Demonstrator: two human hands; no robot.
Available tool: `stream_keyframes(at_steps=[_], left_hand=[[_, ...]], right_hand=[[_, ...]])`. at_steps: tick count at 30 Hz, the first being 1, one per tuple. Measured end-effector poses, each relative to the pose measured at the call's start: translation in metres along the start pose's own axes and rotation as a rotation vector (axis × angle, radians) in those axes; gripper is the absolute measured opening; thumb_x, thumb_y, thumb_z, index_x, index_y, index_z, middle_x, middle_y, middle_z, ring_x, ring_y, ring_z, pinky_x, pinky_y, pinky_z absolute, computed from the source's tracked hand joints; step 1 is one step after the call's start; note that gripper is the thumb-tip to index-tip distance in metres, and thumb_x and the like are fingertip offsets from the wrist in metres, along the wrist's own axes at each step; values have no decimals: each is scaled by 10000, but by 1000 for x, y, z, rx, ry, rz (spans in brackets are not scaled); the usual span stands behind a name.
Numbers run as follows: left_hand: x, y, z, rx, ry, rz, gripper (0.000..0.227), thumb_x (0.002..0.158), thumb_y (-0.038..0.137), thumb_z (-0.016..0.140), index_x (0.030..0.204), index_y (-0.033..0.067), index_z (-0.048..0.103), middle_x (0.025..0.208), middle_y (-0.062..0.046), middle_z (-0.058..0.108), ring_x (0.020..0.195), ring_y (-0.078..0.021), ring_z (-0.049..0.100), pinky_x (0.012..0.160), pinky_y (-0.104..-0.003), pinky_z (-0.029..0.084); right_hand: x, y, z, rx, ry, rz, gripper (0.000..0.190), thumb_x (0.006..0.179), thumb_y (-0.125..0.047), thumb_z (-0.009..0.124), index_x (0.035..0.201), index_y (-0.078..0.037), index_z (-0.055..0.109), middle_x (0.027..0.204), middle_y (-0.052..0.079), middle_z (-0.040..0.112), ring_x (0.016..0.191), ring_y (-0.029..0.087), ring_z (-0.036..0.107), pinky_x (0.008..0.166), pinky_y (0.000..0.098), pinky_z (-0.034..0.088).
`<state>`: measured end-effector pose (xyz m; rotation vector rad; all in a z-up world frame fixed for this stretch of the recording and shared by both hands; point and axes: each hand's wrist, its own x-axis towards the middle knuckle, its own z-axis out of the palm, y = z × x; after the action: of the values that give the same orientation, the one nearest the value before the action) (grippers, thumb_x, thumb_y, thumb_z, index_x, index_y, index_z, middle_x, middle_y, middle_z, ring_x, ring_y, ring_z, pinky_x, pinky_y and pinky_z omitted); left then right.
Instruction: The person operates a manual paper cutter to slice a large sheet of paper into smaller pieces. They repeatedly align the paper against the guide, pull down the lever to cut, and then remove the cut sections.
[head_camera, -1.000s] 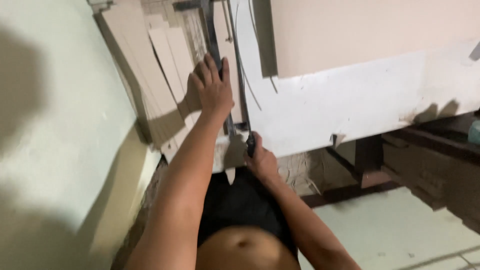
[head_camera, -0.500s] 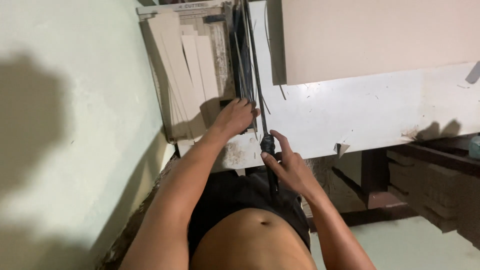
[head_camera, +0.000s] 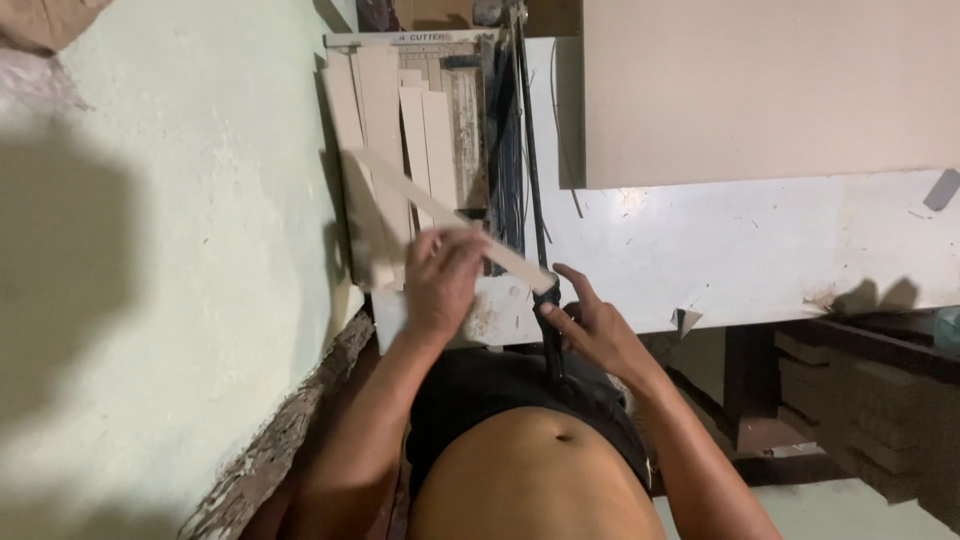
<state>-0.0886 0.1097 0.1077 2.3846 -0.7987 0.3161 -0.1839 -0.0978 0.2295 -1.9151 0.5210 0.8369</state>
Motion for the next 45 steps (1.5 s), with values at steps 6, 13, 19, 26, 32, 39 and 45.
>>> stream_keyframes(at_steps=[6, 13, 19, 26, 32, 39, 45], left_hand=[[74, 11, -33, -283, 245, -24, 99, 1038, 230, 575, 1017, 236, 672, 929, 123, 679, 855, -146, 617, 861, -288, 445], [74, 33, -40, -447, 119, -291, 229, 1074, 285, 521, 1052, 86, 632, 873, -83, 676, 858, -237, 607, 757, -358, 497], [54, 20, -19, -460, -43, -528, 223, 1054, 244, 544, 1095, 52, 651, 901, -109, 689, 873, -272, 615, 766, -379, 537], [76, -52, 38, -266, -7, -803, 202, 1015, 197, 577, 1161, 69, 637, 975, -195, 703, 922, -416, 659, 815, -555, 521], [91, -107, 50, 121, -292, -899, 492, 1056, 260, 567, 1512, 174, 402, 1434, -135, 469, 1321, -321, 474, 1067, -445, 421], [46, -112, 42, 226, -411, -1004, 846, 989, 386, 686, 1595, 91, 174, 1554, -189, 275, 1399, -375, 307, 1113, -497, 319], [90, -48, -2, 361, -536, -707, 710, 1039, 226, 636, 1624, 105, 253, 1624, -215, 245, 1456, -431, 274, 1168, -592, 223]], right_hand=[[-5, -2, -5, -20, 33, 16, 743, 1000, -477, 533, 1605, -120, 291, 835, 239, 783, 784, 452, 760, 736, 503, 547], [-11, 12, -11, -53, 114, 72, 725, 996, -498, 533, 1596, -148, 327, 954, 238, 791, 863, 439, 763, 787, 518, 550], [-12, 30, -11, -136, 170, 105, 701, 1005, -516, 516, 1576, -142, 358, 924, 205, 802, 878, 428, 766, 839, 520, 542], [-9, 46, -7, -188, 204, 90, 680, 1007, -538, 513, 1558, -162, 379, 948, 187, 807, 890, 403, 776, 861, 523, 545], [-6, 63, -10, -204, 226, 73, 679, 1019, -530, 506, 1560, -145, 361, 936, 201, 795, 877, 420, 771, 831, 542, 552], [1, 67, -7, -210, 223, 113, 653, 1024, -523, 509, 1542, -142, 394, 944, 185, 800, 870, 393, 780, 817, 526, 562], [18, 49, -4, -284, 240, 39, 576, 1029, -428, 547, 1520, -153, 422, 975, 182, 794, 861, 396, 776, 792, 532, 578]])
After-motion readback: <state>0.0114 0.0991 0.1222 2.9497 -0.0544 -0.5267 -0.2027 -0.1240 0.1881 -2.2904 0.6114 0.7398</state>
